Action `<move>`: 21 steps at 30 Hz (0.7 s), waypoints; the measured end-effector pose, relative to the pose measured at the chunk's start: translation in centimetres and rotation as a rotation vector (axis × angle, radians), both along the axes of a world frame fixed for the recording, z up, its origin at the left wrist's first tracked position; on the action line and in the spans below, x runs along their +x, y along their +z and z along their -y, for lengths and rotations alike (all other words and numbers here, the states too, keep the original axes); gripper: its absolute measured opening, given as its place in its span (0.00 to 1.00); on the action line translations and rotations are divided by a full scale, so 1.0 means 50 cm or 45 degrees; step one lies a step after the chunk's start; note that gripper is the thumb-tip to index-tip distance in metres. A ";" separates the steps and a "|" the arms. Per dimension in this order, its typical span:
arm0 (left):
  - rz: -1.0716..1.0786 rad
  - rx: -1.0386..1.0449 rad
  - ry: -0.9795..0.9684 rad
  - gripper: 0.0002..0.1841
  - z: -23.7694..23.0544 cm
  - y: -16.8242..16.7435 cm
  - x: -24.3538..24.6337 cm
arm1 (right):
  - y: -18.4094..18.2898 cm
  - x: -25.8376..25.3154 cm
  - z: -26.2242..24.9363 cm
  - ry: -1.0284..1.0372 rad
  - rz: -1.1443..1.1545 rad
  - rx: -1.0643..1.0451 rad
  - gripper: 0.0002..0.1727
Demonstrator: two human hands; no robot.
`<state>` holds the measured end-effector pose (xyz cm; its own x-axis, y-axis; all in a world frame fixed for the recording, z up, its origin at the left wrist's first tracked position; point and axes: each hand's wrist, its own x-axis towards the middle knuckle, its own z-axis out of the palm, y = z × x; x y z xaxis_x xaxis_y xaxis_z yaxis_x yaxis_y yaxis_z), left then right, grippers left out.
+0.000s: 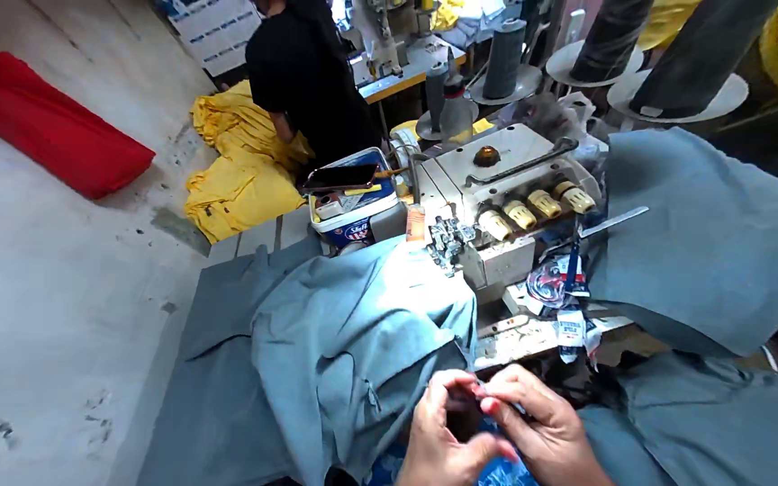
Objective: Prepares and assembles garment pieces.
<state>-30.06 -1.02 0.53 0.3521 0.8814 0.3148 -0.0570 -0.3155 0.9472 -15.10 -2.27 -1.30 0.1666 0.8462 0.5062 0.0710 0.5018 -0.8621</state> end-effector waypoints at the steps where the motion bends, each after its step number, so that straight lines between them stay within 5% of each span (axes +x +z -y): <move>1: 0.039 0.009 0.094 0.15 0.013 -0.004 0.002 | 0.005 -0.008 0.002 0.032 -0.022 0.026 0.05; 4: -0.050 0.200 0.261 0.02 0.022 0.005 -0.016 | 0.017 -0.023 0.010 0.075 -0.071 0.010 0.05; 13: 0.537 -0.128 -0.519 0.09 0.027 0.007 -0.057 | 0.066 -0.021 0.060 0.467 -0.121 0.075 0.04; 21: 0.615 -0.126 -0.620 0.10 0.023 -0.008 -0.066 | 0.058 -0.030 0.068 0.572 -0.159 0.043 0.04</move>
<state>-33.35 -2.16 0.13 0.5555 0.6912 0.4623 -0.5928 -0.0607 0.8031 -16.59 -5.65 1.59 -0.1508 0.8318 0.5342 -0.2633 0.4871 -0.8327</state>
